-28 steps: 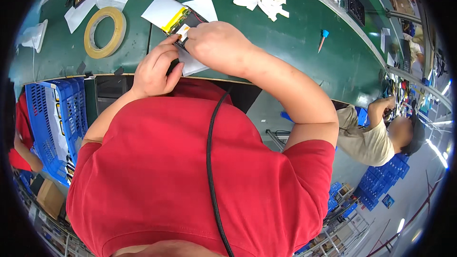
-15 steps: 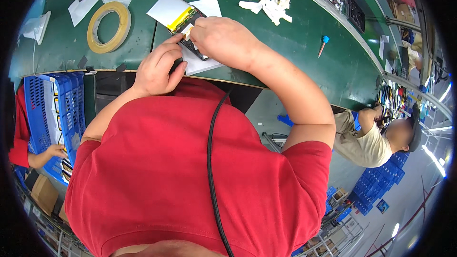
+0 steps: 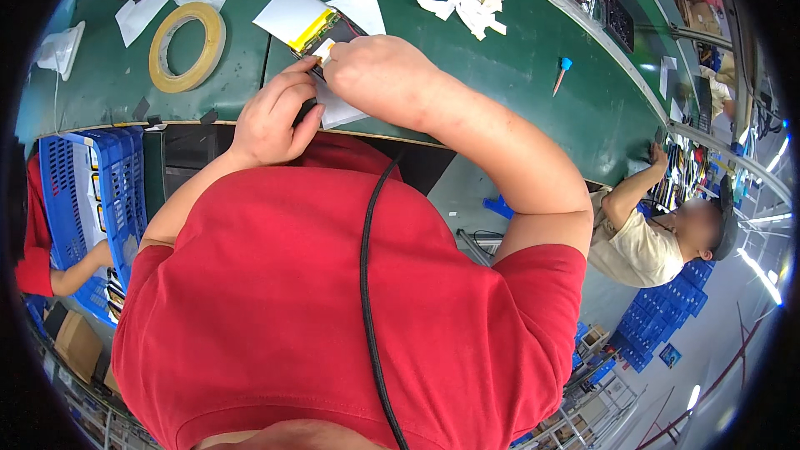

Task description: Assembling a small electronic device, attaching a battery and components to a casing using adhesive tape.

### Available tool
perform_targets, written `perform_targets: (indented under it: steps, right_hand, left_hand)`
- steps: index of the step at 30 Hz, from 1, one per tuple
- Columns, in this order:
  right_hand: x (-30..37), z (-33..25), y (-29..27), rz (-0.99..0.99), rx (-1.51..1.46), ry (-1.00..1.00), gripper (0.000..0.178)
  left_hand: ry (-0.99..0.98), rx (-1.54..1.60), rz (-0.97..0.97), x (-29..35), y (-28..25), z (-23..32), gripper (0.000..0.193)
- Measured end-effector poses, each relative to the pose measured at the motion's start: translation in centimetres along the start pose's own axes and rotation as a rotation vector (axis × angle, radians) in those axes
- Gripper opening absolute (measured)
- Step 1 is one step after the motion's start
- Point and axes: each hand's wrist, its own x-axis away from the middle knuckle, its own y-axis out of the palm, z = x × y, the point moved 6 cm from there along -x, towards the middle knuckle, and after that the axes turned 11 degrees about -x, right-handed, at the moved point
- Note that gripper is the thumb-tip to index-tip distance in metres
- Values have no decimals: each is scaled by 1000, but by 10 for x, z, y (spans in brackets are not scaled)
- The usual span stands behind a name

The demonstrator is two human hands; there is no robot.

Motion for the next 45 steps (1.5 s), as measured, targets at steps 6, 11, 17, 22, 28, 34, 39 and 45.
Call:
perform_targets:
  steps: [6, 11, 17, 22, 28, 34, 39, 45]
  right_hand:
    - [-1, 10, 11, 77, -68, 12, 4]
    - [7, 15, -3, 156, -305, 100, 4]
    - [8, 19, -2, 200, -311, 128, 8]
    - [7, 11, -2, 134, -245, 118, 6]
    - [2, 8, 5, 124, -142, 153, 8]
    - [3, 13, 5, 170, -205, 169, 7]
    - [10, 22, -4, 205, -388, 248, 10]
    - [19, 19, -8, 240, -474, 250, 12]
  left_hand:
    - [10, -6, 5, 1, -1, 0, 20]
    - [8, -6, -6, 2, -1, 0, 21]
    - [8, 2, -18, 2, -1, 0, 20]
    - [7, 4, -15, 2, 0, -1, 20]
    - [4, 0, -24, 2, 0, -2, 21]
    - [12, -6, -12, 2, 0, -1, 21]
    - [16, -9, -11, 2, 0, -1, 22]
    - [20, -4, -1, 1, 0, 0, 22]
